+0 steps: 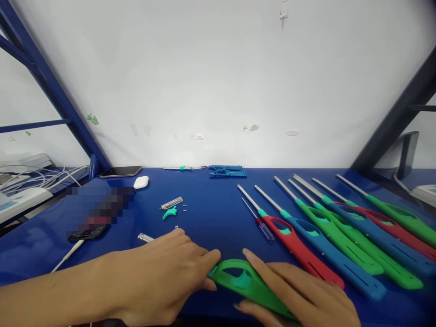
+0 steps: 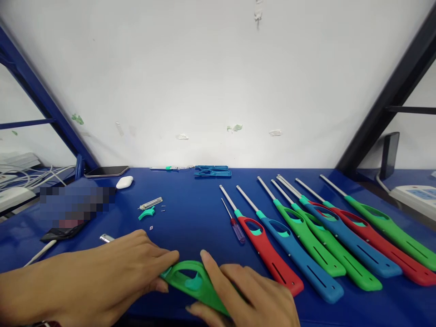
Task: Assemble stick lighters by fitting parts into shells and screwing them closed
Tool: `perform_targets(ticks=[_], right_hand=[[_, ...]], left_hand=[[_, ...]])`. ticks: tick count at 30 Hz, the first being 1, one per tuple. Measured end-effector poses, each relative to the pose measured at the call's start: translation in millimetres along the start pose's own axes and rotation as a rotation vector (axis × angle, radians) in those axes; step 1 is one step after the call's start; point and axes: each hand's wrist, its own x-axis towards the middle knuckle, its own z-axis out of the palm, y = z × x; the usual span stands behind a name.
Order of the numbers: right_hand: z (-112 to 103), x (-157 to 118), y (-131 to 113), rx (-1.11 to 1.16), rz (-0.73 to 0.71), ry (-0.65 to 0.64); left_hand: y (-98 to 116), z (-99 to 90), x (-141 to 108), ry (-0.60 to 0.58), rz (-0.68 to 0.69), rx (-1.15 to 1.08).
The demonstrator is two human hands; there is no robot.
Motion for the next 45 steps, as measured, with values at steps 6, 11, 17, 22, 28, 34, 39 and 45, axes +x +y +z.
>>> perform_targets(ticks=[6,11,17,22,28,34,39,45], right_hand=[[-15,5,11,0.406,0.447,0.040],[-14,6,8,0.440,0.440,0.027],[-3,4,5,0.546,0.301,0.040],[5,-1,8,0.526,0.231,0.030],[11,-6,1,0.427,0.203,-0.064],[15,-6,1,0.348,0.124,-0.028],[15,-3,1,0.243,0.140,-0.063],[15,1,-2,0.066,0.011,-0.045]], left_hand=[[-11,18.3,-3,0.245,-0.045,-0.108],[-17,32.7,-6,0.373,-0.036,-0.101],[1,36.5,5,0.678,0.017,-0.043],[17,46.9,30,0.990,0.091,-0.079],[24,45.9,35,1.049,0.135,-0.052],[25,50.5,36,1.116,0.142,-0.012],[21,64.6,35,1.056,0.063,-0.034],[18,81.9,26,0.861,-0.098,-0.124]])
